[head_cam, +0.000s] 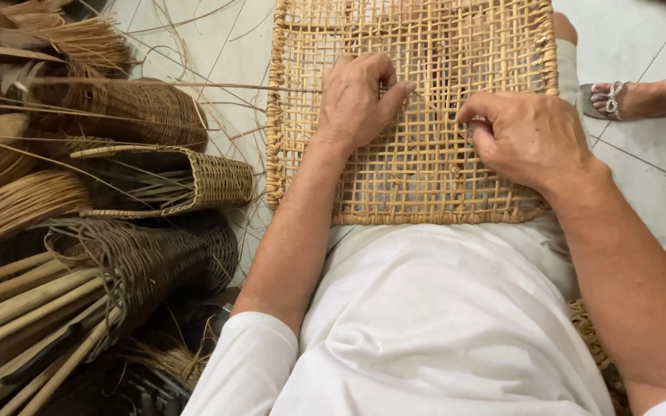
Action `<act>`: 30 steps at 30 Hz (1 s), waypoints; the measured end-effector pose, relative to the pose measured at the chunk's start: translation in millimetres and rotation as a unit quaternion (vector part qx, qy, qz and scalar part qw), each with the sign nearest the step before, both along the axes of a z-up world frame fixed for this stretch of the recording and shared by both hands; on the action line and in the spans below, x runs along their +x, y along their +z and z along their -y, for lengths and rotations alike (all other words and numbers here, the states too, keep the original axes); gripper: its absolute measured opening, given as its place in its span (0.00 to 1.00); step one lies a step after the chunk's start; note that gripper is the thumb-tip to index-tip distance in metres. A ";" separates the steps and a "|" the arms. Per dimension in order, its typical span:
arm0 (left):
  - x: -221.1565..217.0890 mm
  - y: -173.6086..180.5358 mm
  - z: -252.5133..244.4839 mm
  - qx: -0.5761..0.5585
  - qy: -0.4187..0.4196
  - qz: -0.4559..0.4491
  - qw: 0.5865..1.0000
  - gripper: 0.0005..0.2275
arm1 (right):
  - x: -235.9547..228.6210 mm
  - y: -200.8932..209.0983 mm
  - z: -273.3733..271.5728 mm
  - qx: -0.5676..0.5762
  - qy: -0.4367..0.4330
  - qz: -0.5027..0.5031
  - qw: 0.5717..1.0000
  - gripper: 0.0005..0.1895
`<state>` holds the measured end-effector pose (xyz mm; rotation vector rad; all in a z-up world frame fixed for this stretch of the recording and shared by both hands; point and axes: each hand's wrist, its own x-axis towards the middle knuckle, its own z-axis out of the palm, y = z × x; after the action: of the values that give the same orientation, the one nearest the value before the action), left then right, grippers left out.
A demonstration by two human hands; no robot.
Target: Weaving thin rattan strips into a rectangular frame to create a mat or basket component.
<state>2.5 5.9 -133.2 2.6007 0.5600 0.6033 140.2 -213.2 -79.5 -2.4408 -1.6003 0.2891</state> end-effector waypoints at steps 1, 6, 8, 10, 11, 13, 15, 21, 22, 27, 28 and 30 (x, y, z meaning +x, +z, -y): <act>2.2 -1.0 -1.6 -0.020 0.004 -0.024 0.999 0.15 | 0.9 0.1 0.2 0.002 0.001 -0.004 1.000 0.14; 6.6 -0.5 -0.6 -0.070 0.005 -0.018 0.997 0.16 | 0.6 -5.3 0.2 -0.002 -0.009 -0.015 1.000 0.14; 3.6 13.7 3.3 -0.125 0.008 -0.003 0.992 0.16 | 1.3 -4.9 -1.2 -0.002 -0.003 -0.025 1.000 0.15; 3.9 10.0 1.5 -0.120 0.004 -0.003 0.993 0.16 | 1.1 -0.6 -2.1 -0.013 -0.008 -0.034 0.999 0.16; 3.8 7.6 0.6 -0.117 0.001 -0.005 0.993 0.16 | 0.9 1.1 -2.6 -0.025 -0.012 -0.045 0.999 0.16; 4.9 4.5 0.8 -0.093 0.013 -0.014 0.996 0.15 | 0.0 0.7 -1.1 -0.009 -0.007 -0.047 0.999 0.16; 4.8 2.7 3.9 -0.072 0.024 -0.025 0.997 0.14 | -2.0 4.6 1.3 0.003 -0.003 -0.049 0.999 0.15; 1.7 7.3 9.7 -0.013 0.009 0.011 1.000 0.12 | -0.7 14.7 -1.1 -0.057 -0.052 -0.092 0.993 0.14; 0.7 7.0 10.3 -0.002 0.009 0.011 1.000 0.11 | 0.5 13.9 -0.8 -0.047 -0.063 -0.104 0.991 0.12; -2.0 6.0 11.7 0.047 -0.004 0.025 0.999 0.09 | 6.3 9.0 1.0 -0.017 -0.094 -0.149 0.984 0.10; -2.0 7.2 11.8 0.046 -0.012 0.022 0.999 0.09 | 7.0 9.0 1.0 -0.008 -0.094 -0.155 0.983 0.10; -1.3 9.6 11.9 0.045 -0.019 0.020 0.999 0.08 | 8.3 9.1 0.6 0.000 -0.093 -0.161 0.983 0.10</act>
<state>1.2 -6.0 -123.6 2.6710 0.4797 0.6801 148.6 -213.7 -70.4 -2.3709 -1.2294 0.6145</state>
